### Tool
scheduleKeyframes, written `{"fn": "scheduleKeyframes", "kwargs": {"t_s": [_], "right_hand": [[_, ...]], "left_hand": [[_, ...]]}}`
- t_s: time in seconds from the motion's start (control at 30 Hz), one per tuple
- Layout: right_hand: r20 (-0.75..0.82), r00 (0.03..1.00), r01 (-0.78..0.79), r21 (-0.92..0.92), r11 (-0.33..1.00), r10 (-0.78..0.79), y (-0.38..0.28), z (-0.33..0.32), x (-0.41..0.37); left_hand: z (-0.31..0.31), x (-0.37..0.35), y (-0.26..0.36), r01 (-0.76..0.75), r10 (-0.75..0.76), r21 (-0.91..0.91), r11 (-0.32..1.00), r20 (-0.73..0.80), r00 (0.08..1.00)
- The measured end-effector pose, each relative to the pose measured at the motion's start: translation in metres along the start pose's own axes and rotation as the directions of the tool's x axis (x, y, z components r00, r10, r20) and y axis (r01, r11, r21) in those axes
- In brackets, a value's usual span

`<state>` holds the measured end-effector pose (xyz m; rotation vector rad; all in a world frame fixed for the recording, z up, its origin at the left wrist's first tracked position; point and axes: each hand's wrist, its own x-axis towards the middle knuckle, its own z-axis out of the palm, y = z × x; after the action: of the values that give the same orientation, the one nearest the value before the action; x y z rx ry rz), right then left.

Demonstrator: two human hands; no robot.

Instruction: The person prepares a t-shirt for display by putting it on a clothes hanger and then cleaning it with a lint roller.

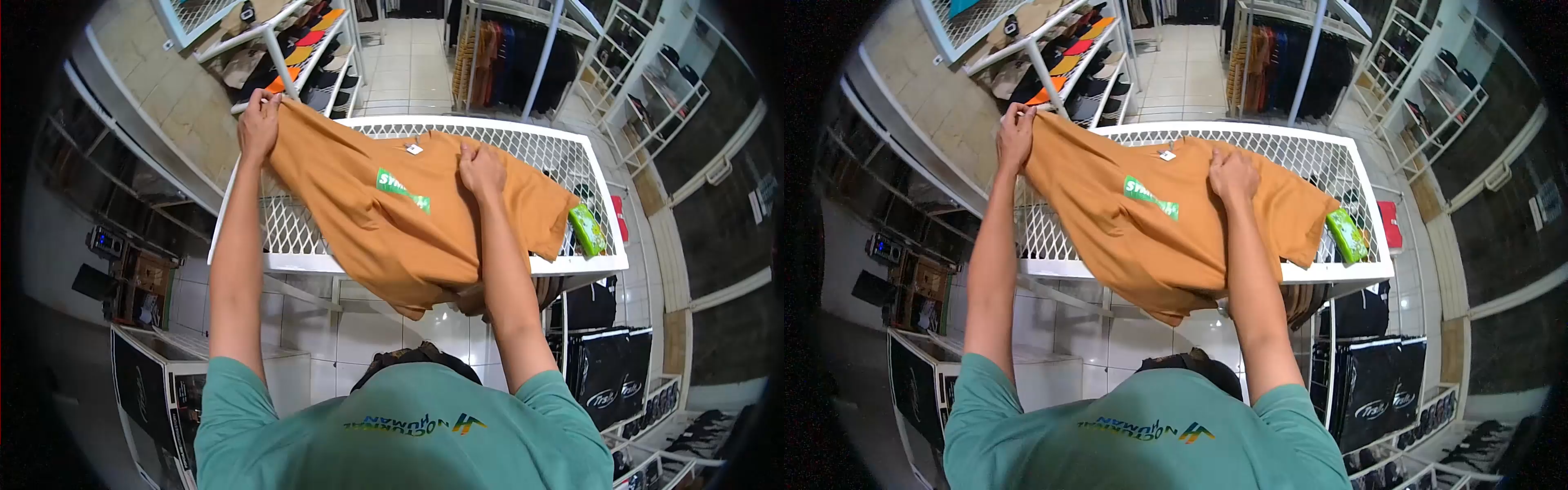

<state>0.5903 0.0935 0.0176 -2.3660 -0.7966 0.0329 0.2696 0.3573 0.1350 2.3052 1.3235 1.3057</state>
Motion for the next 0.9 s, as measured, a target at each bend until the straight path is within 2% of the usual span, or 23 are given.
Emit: {"fn": "scheduleKeyframes", "kwargs": {"t_s": [0.03, 0.1, 0.17, 0.23, 0.3, 0.33, 0.37, 0.4, 0.43, 0.47, 0.5, 0.53, 0.57, 0.63, 0.67, 0.73, 0.77, 0.83, 0.9], "right_hand": [[0.0, 1.0, 0.015, 0.002, 1.0, -0.015, 0.001, 0.002, 0.001], [-0.03, 0.999, 0.032, -0.002, 0.999, -0.032, 0.003, 0.004, 0.0], [0.012, 0.999, 0.04, -0.019, 0.999, -0.04, 0.003, 0.003, 0.003], [0.033, 0.999, 0.022, -0.015, 1.0, -0.022, 0.004, 0.002, 0.004], [0.018, 0.998, 0.064, -0.011, 0.998, -0.064, 0.018, 0.001, 0.011], [0.074, 0.992, 0.088, 0.161, 0.983, -0.101, 0.026, -0.005, 0.013], [0.125, 0.982, 0.095, 0.329, 0.939, -0.143, 0.028, -0.007, 0.011], [0.051, 0.982, 0.137, 0.45, 0.883, -0.179, 0.024, -0.026, -0.011], [-0.021, 0.979, 0.182, 0.557, 0.81, -0.205, 0.018, -0.057, -0.046], [-0.063, 0.979, 0.197, 0.545, 0.815, -0.195, 0.02, -0.078, -0.073], [-0.099, 0.978, 0.208, 0.529, 0.823, -0.184, 0.029, -0.094, -0.101], [-0.17, 0.973, 0.217, 0.413, 0.884, -0.159, 0.048, -0.102, -0.126], [-0.248, 0.958, 0.215, 0.292, 0.932, -0.144, 0.064, -0.109, -0.148], [-0.383, 0.922, 0.121, 0.152, 0.981, -0.055, 0.081, -0.109, -0.189], [-0.381, 0.923, 0.121, 0.147, 0.982, -0.057, 0.087, -0.106, -0.202], [-0.394, 0.918, 0.062, 0.058, 0.996, -0.035, 0.092, -0.099, -0.22], [-0.397, 0.918, 0.052, 0.056, 0.997, -0.026, 0.091, -0.099, -0.225], [-0.401, 0.916, 0.025, 0.069, 0.997, 0.004, 0.085, -0.099, -0.223], [-0.38, 0.923, 0.088, 0.051, 0.995, -0.062, 0.102, -0.092, -0.211]], "left_hand": [[-0.006, 0.001, -0.005, 0.005, -0.005, 0.003, 1.0, -0.014, 1.0], [-0.015, -0.001, -0.018, -0.018, 0.012, 0.134, 0.991, 0.043, 0.999], [-0.001, -0.009, -0.052, -0.184, 0.181, 0.022, 0.983, 0.114, 0.977], [0.01, -0.033, -0.055, -0.121, 0.092, 0.16, 0.98, 0.181, 0.979], [0.014, -0.067, -0.052, -0.175, 0.167, 0.099, 0.979, 0.086, 0.982], [0.009, -0.086, -0.044, -0.164, 0.158, 0.123, 0.979, 0.056, 0.986], [-0.004, -0.112, -0.022, -0.05, 0.048, 0.043, 0.998, 0.057, 0.997], [-0.018, -0.138, -0.006, -0.04, 0.047, -0.11, 0.993, 0.057, 0.997], [-0.045, -0.168, 0.025, 0.13, -0.114, -0.114, 0.985, 0.14, 0.984], [-0.063, -0.197, 0.041, 0.227, -0.184, -0.219, 0.949, 0.2, 0.962], [-0.081, -0.223, 0.057, 0.313, -0.272, -0.152, 0.938, 0.238, 0.932], [-0.093, -0.244, 0.066, 0.394, -0.36, -0.085, 0.915, 0.266, 0.894], [-0.097, -0.262, 0.067, 0.405, -0.372, -0.084, 0.91, 0.264, 0.89], [-0.102, -0.29, 0.067, 0.511, -0.504, 0.06, 0.858, 0.299, 0.81], [-0.099, -0.3, 0.063, 0.515, -0.507, 0.059, 0.855, 0.303, 0.807], [-0.083, -0.318, 0.047, 0.493, -0.433, -0.144, 0.858, 0.315, 0.845], [-0.073, -0.324, 0.039, 0.49, -0.427, -0.143, 0.86, 0.324, 0.844], [-0.053, -0.331, 0.025, 0.499, -0.392, -0.378, 0.779, 0.326, 0.86], [-0.05, -0.329, 0.018, 0.49, -0.362, -0.457, 0.742, 0.341, 0.867]]}}
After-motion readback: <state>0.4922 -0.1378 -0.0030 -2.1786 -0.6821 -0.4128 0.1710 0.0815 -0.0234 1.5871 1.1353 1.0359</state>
